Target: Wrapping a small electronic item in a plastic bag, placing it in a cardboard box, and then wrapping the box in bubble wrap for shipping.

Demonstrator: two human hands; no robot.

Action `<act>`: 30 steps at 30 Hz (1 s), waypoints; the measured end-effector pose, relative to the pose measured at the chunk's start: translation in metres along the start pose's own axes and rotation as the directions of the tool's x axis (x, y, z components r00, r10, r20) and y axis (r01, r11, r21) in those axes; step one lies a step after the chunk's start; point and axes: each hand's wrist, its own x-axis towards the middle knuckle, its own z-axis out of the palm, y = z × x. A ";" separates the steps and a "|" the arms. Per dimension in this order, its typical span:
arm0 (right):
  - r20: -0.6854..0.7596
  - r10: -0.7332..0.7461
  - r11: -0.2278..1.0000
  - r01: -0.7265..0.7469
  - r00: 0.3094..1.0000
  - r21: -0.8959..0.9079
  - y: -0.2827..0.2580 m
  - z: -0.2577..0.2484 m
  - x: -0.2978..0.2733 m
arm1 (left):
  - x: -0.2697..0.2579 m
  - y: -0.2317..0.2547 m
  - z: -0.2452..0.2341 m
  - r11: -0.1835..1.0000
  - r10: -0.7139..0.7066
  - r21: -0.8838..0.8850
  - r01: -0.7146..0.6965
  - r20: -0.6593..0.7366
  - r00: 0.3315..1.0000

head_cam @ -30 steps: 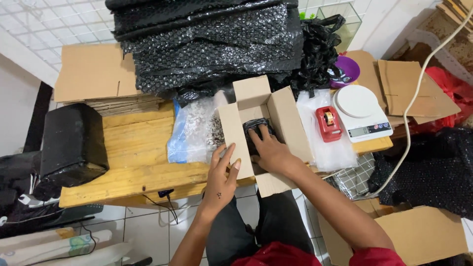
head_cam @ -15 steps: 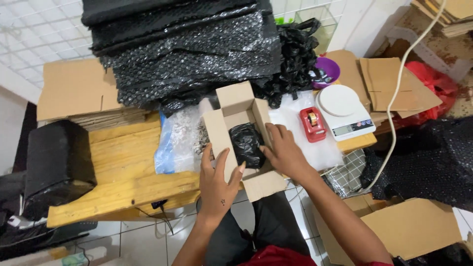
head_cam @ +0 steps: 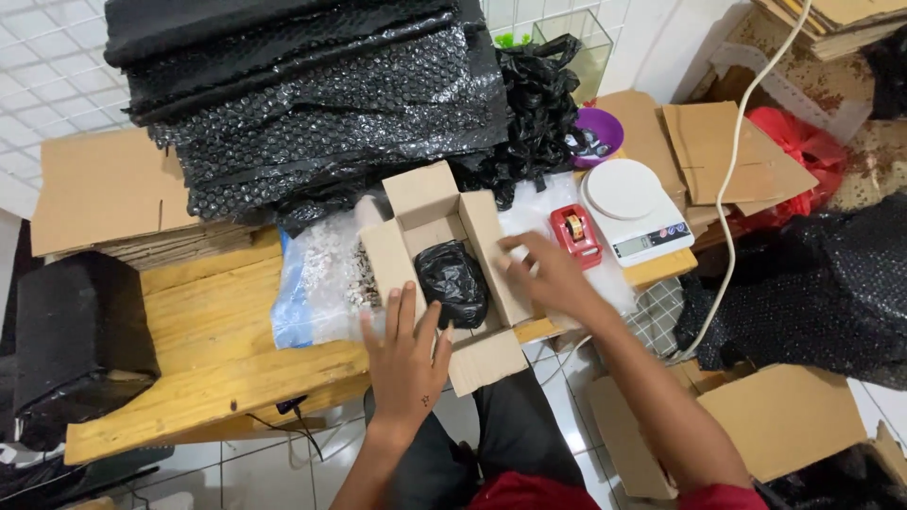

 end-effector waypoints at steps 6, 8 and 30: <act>-0.410 0.062 0.996 -0.081 0.910 -0.028 0.094 -0.037 0.057 | 0.005 0.008 -0.010 0.969 -0.045 -0.235 0.076 0.134 0.990; -0.424 0.063 0.994 -0.094 0.903 -0.053 0.120 -0.053 0.074 | 0.003 0.009 -0.011 0.971 -0.041 -0.224 0.079 0.169 0.985; -0.244 0.259 0.612 -0.354 0.935 -0.708 0.238 -0.093 0.205 | 0.009 0.012 -0.005 0.942 -0.051 -0.303 0.142 0.290 0.956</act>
